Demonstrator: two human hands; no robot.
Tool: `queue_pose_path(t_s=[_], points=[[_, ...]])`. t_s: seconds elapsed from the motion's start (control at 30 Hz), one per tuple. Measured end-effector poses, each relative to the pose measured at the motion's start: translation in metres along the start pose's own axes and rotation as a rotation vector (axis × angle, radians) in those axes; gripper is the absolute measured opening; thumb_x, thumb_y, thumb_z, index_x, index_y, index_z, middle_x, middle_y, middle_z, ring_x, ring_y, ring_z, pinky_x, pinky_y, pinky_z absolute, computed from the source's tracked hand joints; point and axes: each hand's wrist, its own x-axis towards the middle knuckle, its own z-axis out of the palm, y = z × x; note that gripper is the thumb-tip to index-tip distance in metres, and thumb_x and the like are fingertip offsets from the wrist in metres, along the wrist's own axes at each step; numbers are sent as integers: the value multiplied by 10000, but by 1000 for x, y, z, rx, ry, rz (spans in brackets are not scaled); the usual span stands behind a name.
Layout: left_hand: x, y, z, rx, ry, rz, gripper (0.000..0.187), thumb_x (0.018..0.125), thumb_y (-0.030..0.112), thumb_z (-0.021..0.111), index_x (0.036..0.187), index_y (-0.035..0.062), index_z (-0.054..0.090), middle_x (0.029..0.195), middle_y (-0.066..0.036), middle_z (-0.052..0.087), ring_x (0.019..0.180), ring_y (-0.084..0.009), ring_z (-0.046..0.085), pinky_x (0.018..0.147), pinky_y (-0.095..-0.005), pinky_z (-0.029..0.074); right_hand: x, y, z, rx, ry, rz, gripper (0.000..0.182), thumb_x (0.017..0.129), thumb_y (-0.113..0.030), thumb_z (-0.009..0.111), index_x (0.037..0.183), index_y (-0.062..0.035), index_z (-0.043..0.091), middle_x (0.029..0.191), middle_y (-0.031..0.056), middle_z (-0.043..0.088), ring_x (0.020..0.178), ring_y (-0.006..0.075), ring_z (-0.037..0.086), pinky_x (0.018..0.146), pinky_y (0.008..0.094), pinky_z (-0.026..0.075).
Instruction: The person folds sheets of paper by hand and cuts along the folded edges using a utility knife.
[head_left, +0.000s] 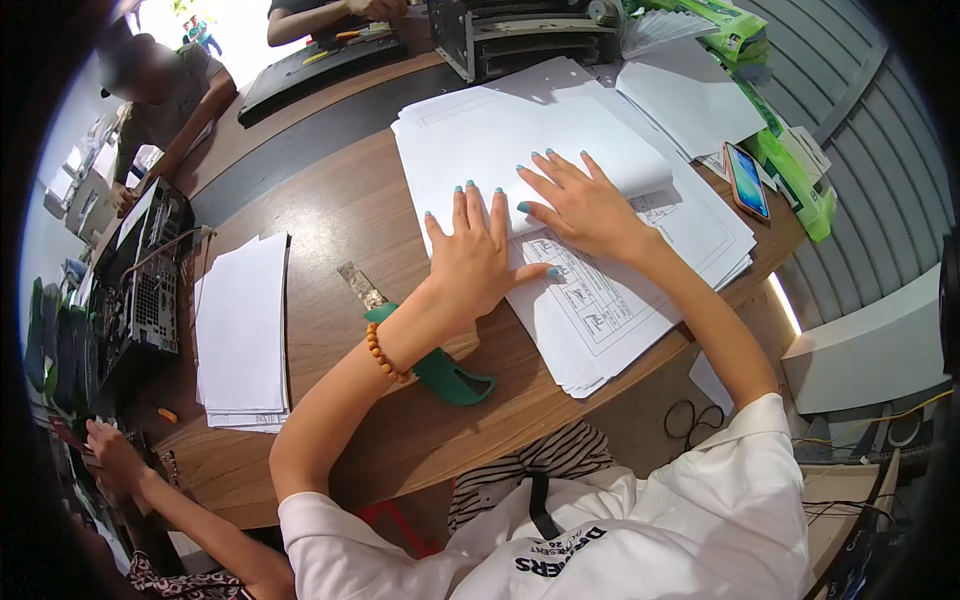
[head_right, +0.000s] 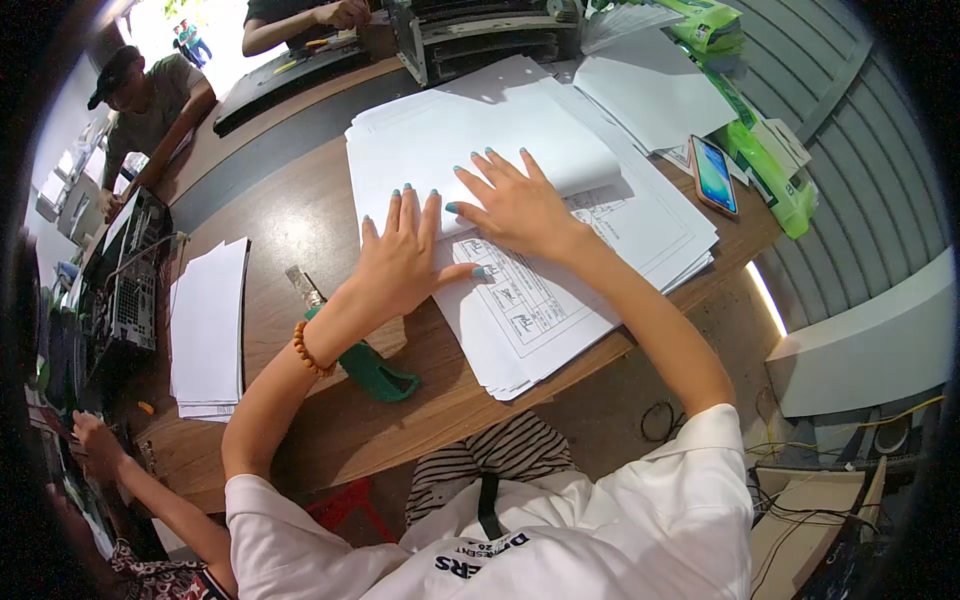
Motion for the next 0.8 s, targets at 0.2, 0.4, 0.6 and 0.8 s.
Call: queue_pose_path(t_s=[0.2, 0.4, 0.6, 0.8], points=[[-2, -1, -1, -11, -44, 11, 1070, 682, 764, 484, 1377, -15, 255, 1327, -369, 292, 1279, -461, 279, 909, -655, 301, -2, -1, 4, 10, 24, -4, 481, 934, -388, 400, 1327, -110, 401, 1362, 169, 394, 1284, 311, 344, 1044, 510, 239], [-4, -3, -1, 37, -70, 79, 1120, 617, 841, 443, 1423, 96, 221, 1297, -441, 249, 1263, -531, 244, 882, -683, 292, -6, 2, 15, 105, -7, 6, 523, 938, -394, 380, 1370, -104, 327, 1415, 187, 296, 1323, 326, 264, 1053, 529, 203], [-5, -2, -8, 30, -115, 126, 1104, 617, 820, 484, 1419, 108, 224, 1261, -485, 232, 1233, -582, 235, 845, -698, 313, -11, 31, 4, 390, -66, 9, 560, 947, -402, 345, 1416, -126, 216, 1479, 164, 121, 1375, 332, 56, 1095, 508, 107], [-5, -2, -7, -42, -104, 121, 1109, 602, 818, 508, 1408, 102, 248, 1244, -506, 226, 1231, -600, 211, 851, -716, 284, -45, 89, -8, 494, -55, 234, 567, 961, -431, 282, 1437, -162, 132, 1505, 108, -10, 1381, 295, -64, 1114, 466, 59]])
